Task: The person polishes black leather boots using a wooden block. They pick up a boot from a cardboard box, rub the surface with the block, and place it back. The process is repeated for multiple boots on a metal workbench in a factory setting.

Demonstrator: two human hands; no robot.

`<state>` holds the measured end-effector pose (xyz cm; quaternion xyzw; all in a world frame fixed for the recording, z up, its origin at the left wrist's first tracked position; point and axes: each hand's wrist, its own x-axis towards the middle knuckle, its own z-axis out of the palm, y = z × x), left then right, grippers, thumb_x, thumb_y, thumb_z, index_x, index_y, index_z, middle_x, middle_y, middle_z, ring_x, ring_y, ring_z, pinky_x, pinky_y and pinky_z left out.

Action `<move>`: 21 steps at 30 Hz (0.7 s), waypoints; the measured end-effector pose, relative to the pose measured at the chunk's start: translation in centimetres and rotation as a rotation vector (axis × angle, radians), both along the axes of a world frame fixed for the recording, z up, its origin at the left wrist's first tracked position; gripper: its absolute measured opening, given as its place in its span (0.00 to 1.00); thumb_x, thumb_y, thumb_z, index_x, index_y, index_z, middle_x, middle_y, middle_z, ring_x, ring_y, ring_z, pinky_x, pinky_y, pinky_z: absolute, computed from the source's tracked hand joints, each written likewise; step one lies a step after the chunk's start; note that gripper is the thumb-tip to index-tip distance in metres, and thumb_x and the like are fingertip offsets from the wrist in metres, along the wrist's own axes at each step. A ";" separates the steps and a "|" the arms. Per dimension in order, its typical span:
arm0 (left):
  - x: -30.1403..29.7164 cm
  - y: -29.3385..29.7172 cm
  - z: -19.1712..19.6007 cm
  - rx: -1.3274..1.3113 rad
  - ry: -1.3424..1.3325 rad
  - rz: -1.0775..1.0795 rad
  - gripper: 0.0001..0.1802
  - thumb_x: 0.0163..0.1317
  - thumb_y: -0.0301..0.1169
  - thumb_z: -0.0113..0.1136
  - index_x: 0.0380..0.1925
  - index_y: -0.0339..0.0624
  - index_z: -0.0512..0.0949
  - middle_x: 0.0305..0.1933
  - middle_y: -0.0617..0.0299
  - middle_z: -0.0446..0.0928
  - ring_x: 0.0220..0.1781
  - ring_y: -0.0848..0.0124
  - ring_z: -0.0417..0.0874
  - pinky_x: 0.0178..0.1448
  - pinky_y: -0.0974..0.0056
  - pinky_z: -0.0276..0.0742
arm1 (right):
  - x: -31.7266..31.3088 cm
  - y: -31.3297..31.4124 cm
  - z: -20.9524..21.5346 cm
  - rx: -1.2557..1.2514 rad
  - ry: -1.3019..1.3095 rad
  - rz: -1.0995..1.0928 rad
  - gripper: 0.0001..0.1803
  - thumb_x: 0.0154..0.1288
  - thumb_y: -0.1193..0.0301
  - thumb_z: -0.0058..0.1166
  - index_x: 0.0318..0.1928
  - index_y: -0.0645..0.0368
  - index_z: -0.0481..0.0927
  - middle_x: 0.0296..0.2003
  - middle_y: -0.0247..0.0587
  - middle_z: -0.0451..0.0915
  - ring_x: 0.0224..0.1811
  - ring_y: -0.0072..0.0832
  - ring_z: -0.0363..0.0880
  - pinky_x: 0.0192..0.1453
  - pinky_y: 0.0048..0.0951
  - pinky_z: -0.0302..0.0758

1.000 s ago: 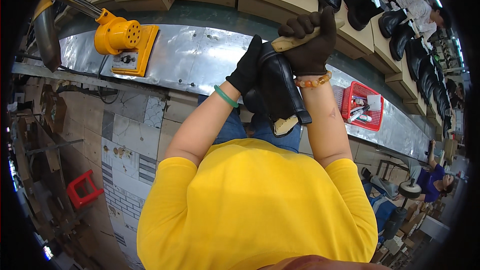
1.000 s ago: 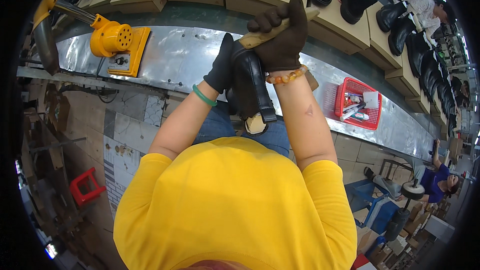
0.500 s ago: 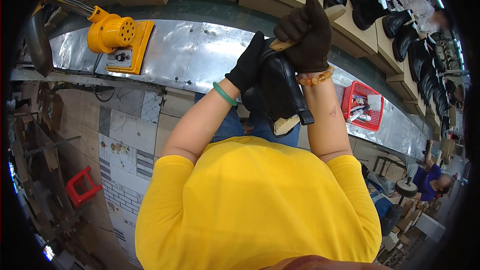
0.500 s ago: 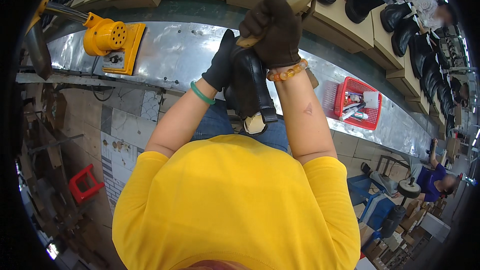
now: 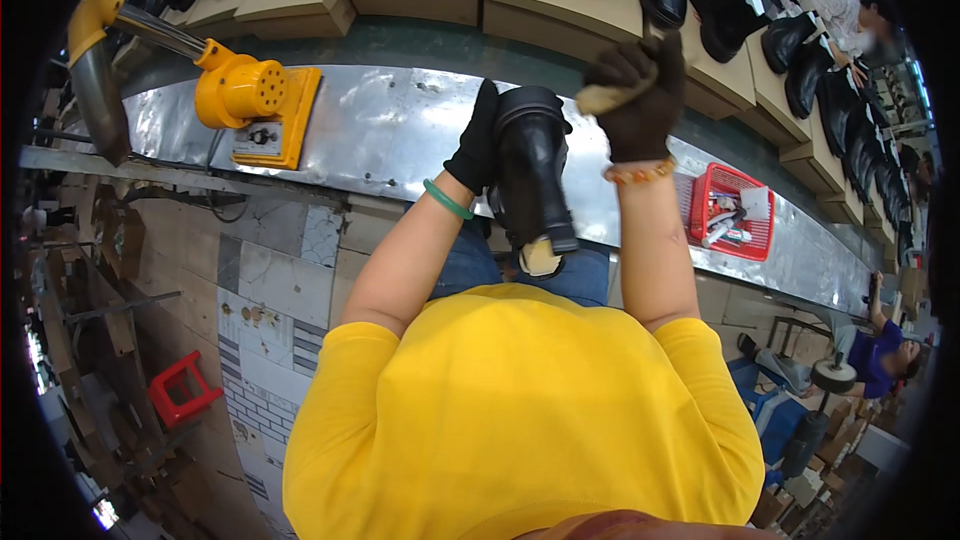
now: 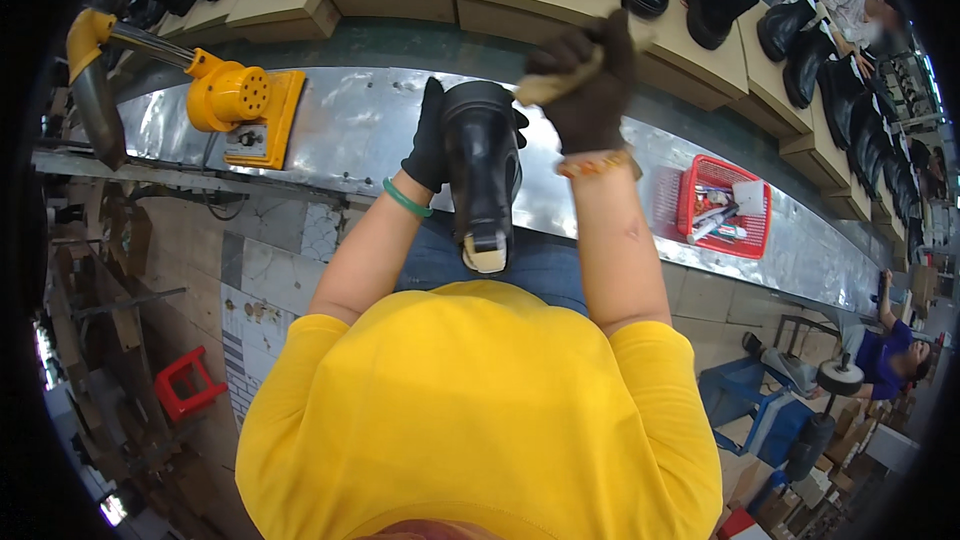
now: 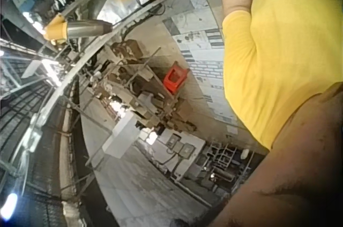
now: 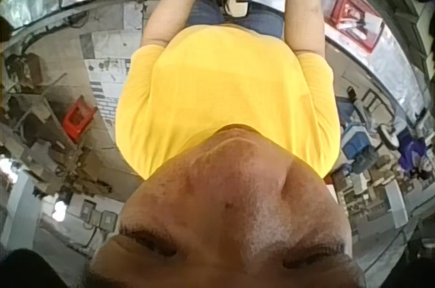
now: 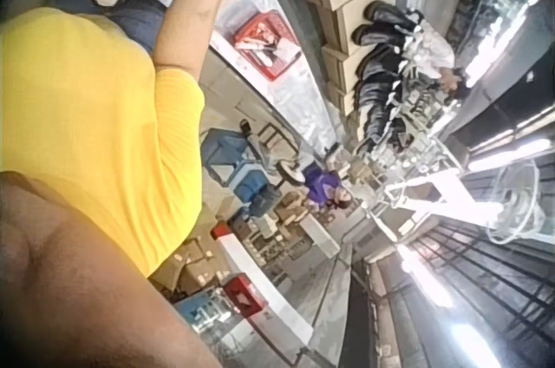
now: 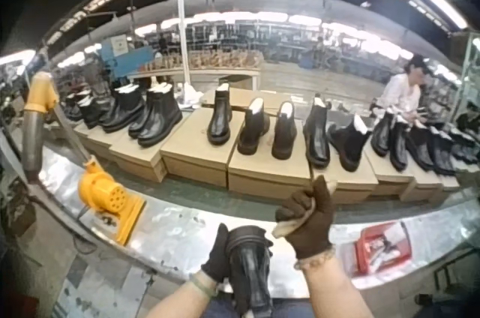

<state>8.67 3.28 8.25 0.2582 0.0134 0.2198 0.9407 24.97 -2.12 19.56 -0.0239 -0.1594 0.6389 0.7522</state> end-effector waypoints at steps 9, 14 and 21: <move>-4.1 0.1 3.8 -0.006 0.021 0.440 0.32 0.61 0.55 0.48 0.54 0.40 0.68 0.50 0.45 0.73 0.46 0.53 0.77 0.49 0.53 0.76 | -1.0 -10.0 -11.6 -0.779 -0.953 0.139 0.27 0.60 0.58 0.57 0.53 0.65 0.73 0.23 0.36 0.74 0.20 0.22 0.72 0.26 0.26 0.73; -4.1 -0.1 6.3 -0.164 0.169 0.690 0.22 0.62 0.44 0.50 0.48 0.39 0.72 0.44 0.48 0.76 0.41 0.59 0.79 0.46 0.57 0.76 | -2.9 -10.8 -11.9 -0.662 -0.868 0.124 0.15 0.58 0.64 0.58 0.38 0.63 0.72 0.22 0.37 0.74 0.22 0.25 0.75 0.28 0.27 0.74; -8.8 1.2 3.5 0.151 0.263 0.923 0.19 0.62 0.33 0.54 0.52 0.40 0.73 0.51 0.51 0.77 0.53 0.60 0.78 0.61 0.60 0.70 | -1.1 -10.2 -6.6 -0.581 -0.909 -0.224 0.25 0.55 0.77 0.57 0.54 0.70 0.69 0.33 0.40 0.78 0.33 0.28 0.81 0.43 0.29 0.81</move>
